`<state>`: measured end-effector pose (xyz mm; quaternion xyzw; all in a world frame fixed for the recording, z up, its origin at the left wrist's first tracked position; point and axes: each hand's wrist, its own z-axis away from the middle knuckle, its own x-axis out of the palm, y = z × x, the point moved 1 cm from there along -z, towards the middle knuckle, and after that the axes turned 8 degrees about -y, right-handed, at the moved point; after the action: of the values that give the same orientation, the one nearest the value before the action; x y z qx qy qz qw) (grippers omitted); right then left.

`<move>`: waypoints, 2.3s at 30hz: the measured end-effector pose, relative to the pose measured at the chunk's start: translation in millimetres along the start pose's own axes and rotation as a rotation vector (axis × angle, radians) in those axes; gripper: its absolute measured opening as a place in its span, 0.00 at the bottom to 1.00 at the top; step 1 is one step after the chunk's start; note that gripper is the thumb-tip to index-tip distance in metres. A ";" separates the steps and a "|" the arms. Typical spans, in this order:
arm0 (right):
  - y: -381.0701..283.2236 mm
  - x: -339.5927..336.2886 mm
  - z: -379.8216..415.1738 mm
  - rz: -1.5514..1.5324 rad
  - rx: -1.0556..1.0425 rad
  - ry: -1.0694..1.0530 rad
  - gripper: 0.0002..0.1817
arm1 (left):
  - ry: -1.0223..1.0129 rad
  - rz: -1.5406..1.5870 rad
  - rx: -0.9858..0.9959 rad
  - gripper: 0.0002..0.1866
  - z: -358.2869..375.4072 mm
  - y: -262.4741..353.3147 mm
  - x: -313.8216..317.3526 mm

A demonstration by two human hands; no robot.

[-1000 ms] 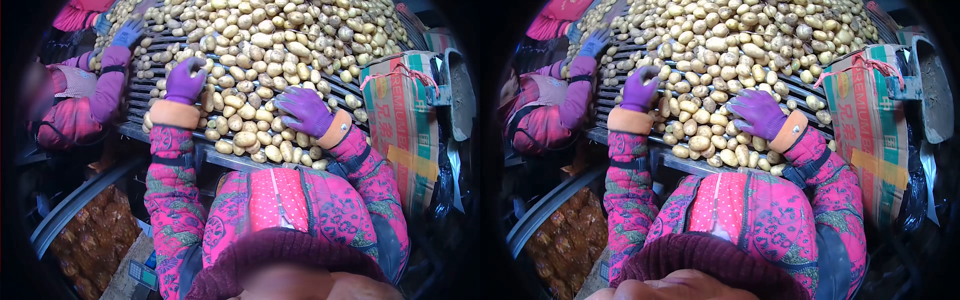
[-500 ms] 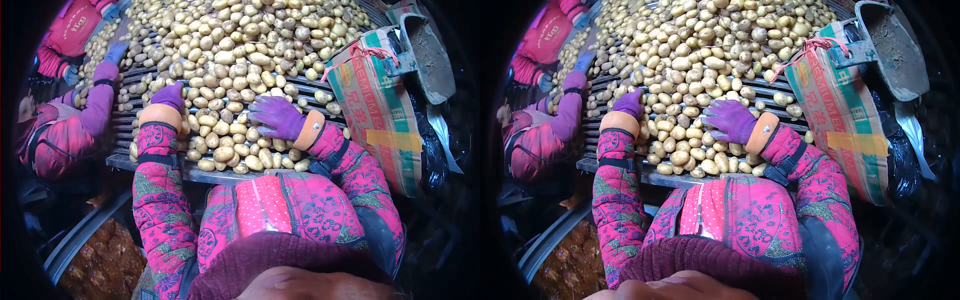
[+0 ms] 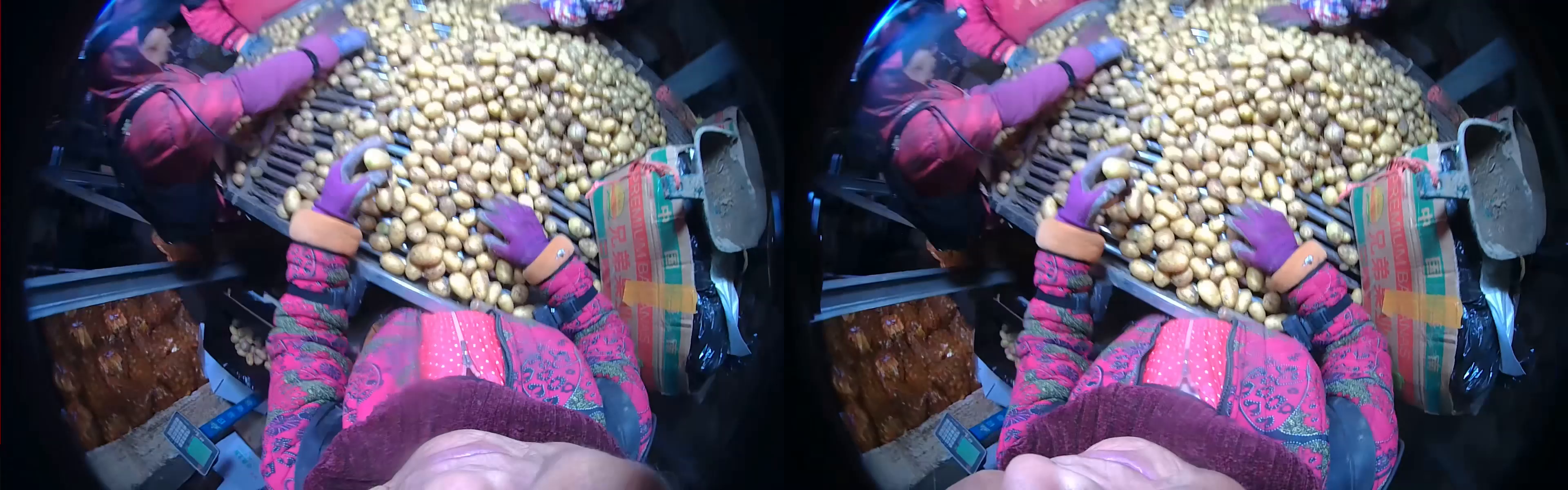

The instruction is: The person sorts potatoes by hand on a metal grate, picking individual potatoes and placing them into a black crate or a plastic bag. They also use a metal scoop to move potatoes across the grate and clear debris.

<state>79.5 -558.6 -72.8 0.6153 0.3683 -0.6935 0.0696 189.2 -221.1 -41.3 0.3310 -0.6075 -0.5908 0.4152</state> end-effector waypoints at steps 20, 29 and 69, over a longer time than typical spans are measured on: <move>2.9 12.9 -4.3 0.155 -0.006 -0.057 0.29 | 0.389 0.114 -0.388 0.36 340.1 -58.1 -5.2; -1.1 12.8 -1.8 0.227 0.027 -0.134 0.32 | 0.365 -0.012 -1.063 0.30 544.4 -179.4 44.7; -59.8 22.4 -63.0 -0.282 0.156 -0.156 0.23 | 0.347 0.288 -0.382 0.19 139.6 -13.0 66.2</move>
<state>91.9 -470.0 -65.8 0.5054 0.3895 -0.7684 -0.0479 34.2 -219.5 -40.7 0.2535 -0.4460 -0.5641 0.6470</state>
